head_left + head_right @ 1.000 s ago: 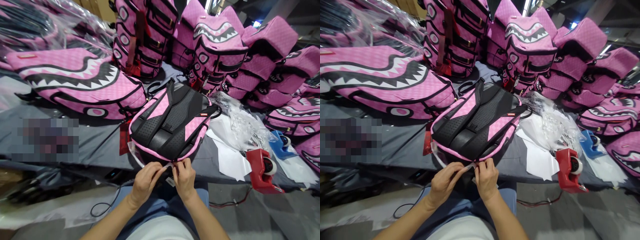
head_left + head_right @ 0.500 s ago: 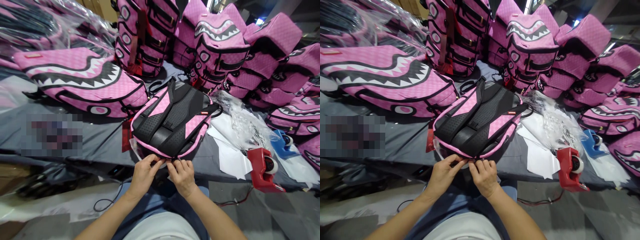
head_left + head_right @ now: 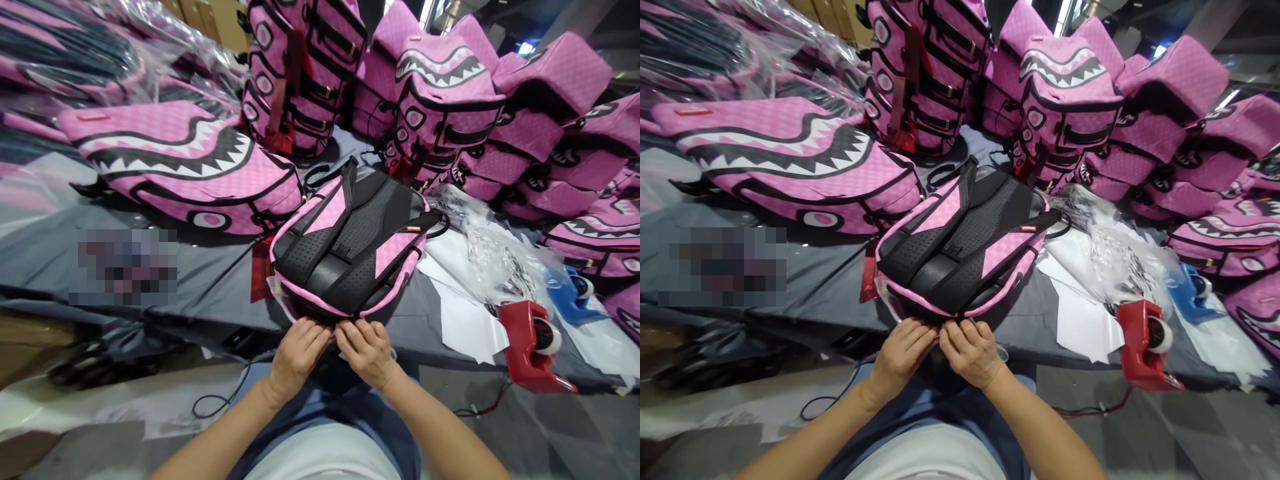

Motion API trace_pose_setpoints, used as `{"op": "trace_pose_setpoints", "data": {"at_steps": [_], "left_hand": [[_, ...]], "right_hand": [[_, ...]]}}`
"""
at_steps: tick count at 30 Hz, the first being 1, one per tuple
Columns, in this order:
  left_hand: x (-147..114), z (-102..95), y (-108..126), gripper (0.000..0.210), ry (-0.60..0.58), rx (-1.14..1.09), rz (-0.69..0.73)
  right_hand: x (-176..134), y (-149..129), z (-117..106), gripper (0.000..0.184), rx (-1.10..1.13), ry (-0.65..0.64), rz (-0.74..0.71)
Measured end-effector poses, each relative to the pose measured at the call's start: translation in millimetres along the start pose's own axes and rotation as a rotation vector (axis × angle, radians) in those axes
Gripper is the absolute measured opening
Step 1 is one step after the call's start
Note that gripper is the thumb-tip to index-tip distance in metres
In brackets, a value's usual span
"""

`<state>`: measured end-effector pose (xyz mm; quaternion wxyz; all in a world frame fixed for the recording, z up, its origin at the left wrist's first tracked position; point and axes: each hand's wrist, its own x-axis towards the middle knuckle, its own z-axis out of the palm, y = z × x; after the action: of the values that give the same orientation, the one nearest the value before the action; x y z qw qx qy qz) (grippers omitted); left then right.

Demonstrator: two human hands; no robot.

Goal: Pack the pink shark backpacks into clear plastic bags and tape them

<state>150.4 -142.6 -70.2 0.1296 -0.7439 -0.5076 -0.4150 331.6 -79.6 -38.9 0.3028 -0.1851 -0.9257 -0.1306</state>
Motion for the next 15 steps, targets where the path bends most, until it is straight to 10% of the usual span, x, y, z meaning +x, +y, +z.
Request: {"op": "trace_pose_setpoints", "data": {"at_steps": [8,15], "left_hand": [[26,-15.8,38,0.025,-0.230,-0.099,-0.107],[21,18.7,97,0.017,-0.431,-0.076,-0.074]], "right_hand": [[-5,12,-18,0.017,-0.004,0.035,-0.119],[-46,22,-71,0.036,0.009,-0.007,-0.104]]}}
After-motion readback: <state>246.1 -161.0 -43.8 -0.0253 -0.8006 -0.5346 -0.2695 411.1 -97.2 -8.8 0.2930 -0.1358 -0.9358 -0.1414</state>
